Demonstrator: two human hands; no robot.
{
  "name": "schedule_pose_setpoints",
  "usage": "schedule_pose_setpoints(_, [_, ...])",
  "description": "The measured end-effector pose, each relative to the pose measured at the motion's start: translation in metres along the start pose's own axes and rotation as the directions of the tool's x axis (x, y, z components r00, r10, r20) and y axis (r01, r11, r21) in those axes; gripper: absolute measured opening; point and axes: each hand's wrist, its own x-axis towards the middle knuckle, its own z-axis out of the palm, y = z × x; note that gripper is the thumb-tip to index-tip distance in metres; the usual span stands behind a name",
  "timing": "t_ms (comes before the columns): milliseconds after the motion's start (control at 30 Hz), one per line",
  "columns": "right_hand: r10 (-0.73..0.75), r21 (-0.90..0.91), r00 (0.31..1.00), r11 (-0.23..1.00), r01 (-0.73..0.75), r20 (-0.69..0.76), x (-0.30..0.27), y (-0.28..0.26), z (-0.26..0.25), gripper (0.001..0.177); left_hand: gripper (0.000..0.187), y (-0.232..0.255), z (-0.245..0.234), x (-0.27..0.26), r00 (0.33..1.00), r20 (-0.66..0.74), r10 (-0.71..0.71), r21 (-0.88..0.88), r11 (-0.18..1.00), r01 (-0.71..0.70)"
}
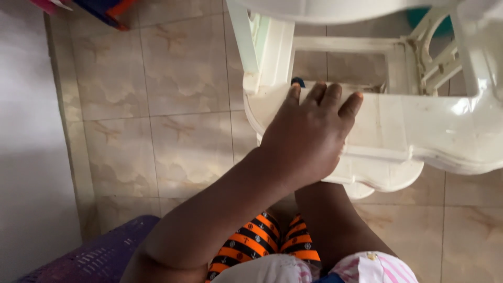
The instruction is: The person kneels on the floor and wipes the surfaces of a white plastic structure with a blue cloth. They clean the top, sides, and interior sections of the structure, turning it to access different areas.
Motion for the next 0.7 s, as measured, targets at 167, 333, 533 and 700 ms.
schedule_pose_setpoints(167, [-0.022, -0.007, 1.0, 1.0, 0.022, -0.002, -0.001, -0.01, -0.002, 0.05, 0.062, -0.003, -0.002, 0.0, 1.0, -0.01, 0.02, -0.002, 1.0, -0.02])
schedule_pose_setpoints(333, [-0.048, -0.019, 0.999, 0.999, 0.048, 0.026, -0.024, -0.019, 0.003, 0.05, 0.059, -0.004, 0.005, -0.002, 1.0, -0.013, 0.019, -0.002, 1.0, -0.019])
schedule_pose_setpoints(533, [-0.088, -0.023, 0.996, 0.996, 0.089, 0.028, -0.042, -0.021, -0.013, 0.049, 0.059, 0.003, 0.003, 0.004, 0.999, -0.001, 0.039, 0.076, 0.996, -0.039])
schedule_pose_setpoints(700, [-0.085, -0.03, 0.995, 0.996, 0.087, 0.054, -0.072, -0.014, -0.008, 0.049, 0.06, 0.006, -0.002, 0.003, 0.997, 0.081, -0.011, 0.067, 0.998, 0.005])
